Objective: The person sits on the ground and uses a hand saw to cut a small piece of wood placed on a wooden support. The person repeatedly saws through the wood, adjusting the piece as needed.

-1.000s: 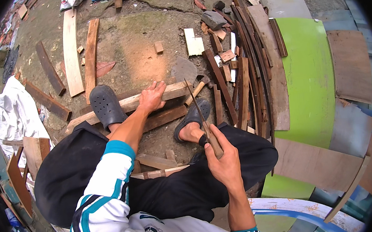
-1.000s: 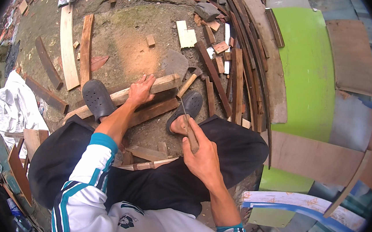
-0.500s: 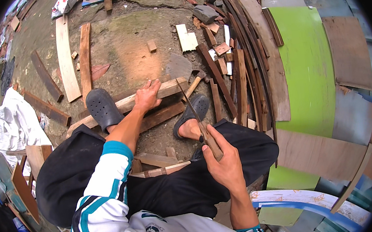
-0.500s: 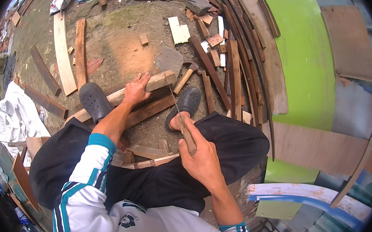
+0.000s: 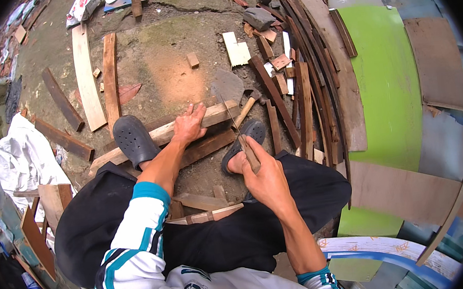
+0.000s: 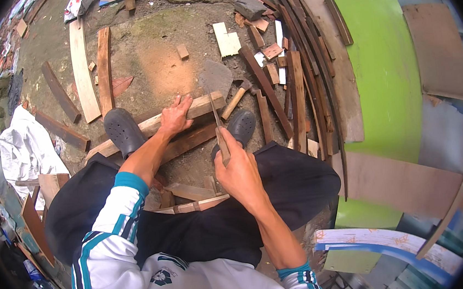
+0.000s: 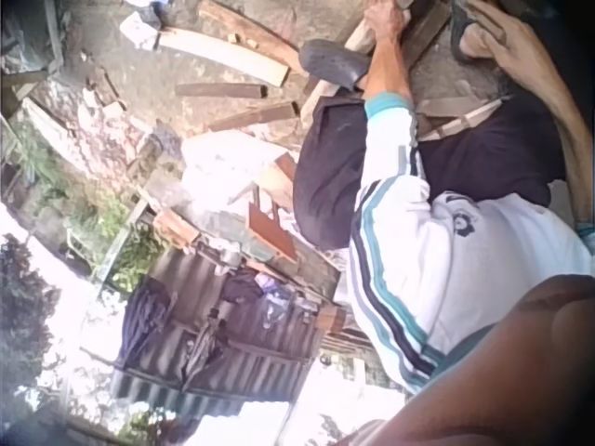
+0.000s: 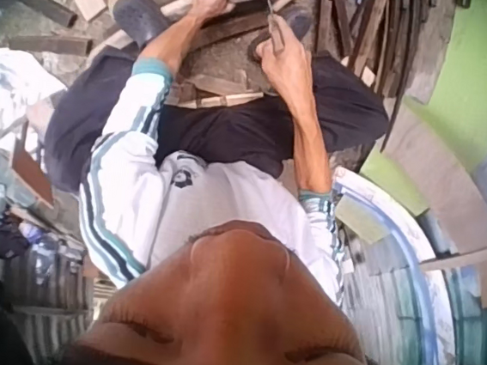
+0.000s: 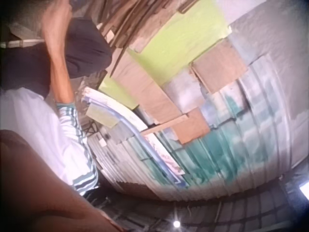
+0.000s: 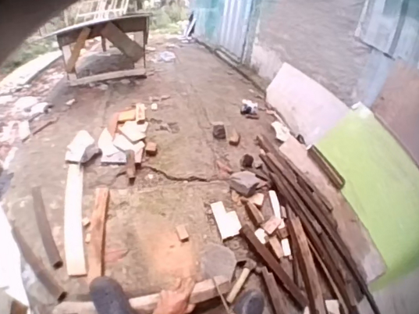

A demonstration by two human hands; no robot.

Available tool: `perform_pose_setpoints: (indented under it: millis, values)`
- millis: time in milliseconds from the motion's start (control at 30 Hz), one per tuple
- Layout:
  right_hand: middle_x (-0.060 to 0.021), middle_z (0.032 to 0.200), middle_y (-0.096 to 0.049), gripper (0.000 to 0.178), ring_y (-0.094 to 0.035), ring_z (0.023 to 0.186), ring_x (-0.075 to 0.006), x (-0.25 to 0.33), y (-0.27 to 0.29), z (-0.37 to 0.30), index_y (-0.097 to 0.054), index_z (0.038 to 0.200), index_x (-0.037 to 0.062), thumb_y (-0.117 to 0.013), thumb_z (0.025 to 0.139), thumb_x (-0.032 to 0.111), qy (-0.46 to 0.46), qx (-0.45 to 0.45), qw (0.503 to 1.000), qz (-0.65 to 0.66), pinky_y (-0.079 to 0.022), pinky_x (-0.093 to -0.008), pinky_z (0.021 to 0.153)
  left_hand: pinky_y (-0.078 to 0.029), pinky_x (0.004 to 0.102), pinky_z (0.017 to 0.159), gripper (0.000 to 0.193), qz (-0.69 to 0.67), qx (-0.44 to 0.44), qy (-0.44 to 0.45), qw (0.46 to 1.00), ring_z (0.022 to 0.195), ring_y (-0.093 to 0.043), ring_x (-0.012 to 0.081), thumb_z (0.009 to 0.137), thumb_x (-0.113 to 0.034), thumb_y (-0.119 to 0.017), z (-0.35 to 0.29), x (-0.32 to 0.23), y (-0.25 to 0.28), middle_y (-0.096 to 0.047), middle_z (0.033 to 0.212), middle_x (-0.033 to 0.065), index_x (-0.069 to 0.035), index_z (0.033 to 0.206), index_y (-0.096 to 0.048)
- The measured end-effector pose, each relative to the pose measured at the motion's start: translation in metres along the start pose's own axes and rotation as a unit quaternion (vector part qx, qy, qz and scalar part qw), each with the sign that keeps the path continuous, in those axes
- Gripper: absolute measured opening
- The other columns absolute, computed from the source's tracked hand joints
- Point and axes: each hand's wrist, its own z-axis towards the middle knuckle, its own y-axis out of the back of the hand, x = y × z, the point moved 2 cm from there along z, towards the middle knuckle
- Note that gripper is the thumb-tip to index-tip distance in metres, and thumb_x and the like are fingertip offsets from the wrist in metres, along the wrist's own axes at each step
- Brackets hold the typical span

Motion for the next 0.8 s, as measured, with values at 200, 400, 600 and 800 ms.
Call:
perform_pose_setpoints:
  millis: [200, 400, 600, 800]
  values:
    - [-0.0342, 0.118, -0.067, 0.047, -0.066, 0.108, -0.0487, 0.007, 0.002, 0.013, -0.055, 0.140, -0.0040, -0.061, 0.096, 0.009, -0.024, -0.001, 1.000, 0.017, -0.054, -0.0480, 0.093, -0.055, 0.0467, 0.104, 0.082, -0.016, 0.038, 0.008, 0.999, 0.143, -0.049, 0.0347, 0.078, -0.037, -0.082, 0.002, -0.002, 0.006, -0.045, 0.162, 0.0047, -0.014, 0.149, -0.048]
    - [-0.0367, 0.119, -0.065, 0.049, -0.065, 0.110, -0.0497, 0.000, -0.001, 0.005, -0.054, 0.141, -0.0055, -0.063, 0.095, 0.008, 0.007, -0.008, 1.000, 0.021, -0.052, -0.0501, 0.094, -0.057, 0.0484, 0.101, 0.085, -0.005, 0.007, 0.003, 1.000, 0.143, -0.050, 0.0328, 0.075, -0.033, -0.085, 0.000, 0.000, 0.003, -0.044, 0.162, 0.0019, -0.017, 0.149, -0.047]
    - [-0.0326, 0.095, -0.071, 0.053, -0.070, 0.086, -0.0493, 0.030, 0.021, -0.028, -0.050, 0.145, -0.0030, -0.064, 0.094, 0.004, 0.002, -0.001, 1.000, 0.025, -0.056, -0.0485, 0.077, -0.053, 0.0469, 0.106, 0.081, -0.009, -0.010, 0.001, 1.000, 0.142, -0.050, 0.0341, 0.075, -0.035, -0.085, 0.005, -0.001, 0.002, -0.049, 0.158, 0.0036, -0.015, 0.146, -0.052]
    - [-0.0326, 0.102, -0.071, 0.054, -0.070, 0.097, -0.0467, 0.022, 0.032, -0.064, -0.050, 0.146, -0.0015, -0.064, 0.094, 0.004, -0.008, -0.025, 0.999, 0.030, -0.057, -0.0439, 0.081, -0.051, 0.0471, 0.108, 0.081, -0.011, 0.004, -0.008, 1.000, 0.143, -0.049, 0.0353, 0.076, -0.036, -0.083, 0.002, -0.005, 0.004, -0.049, 0.158, 0.0062, -0.013, 0.147, -0.051]
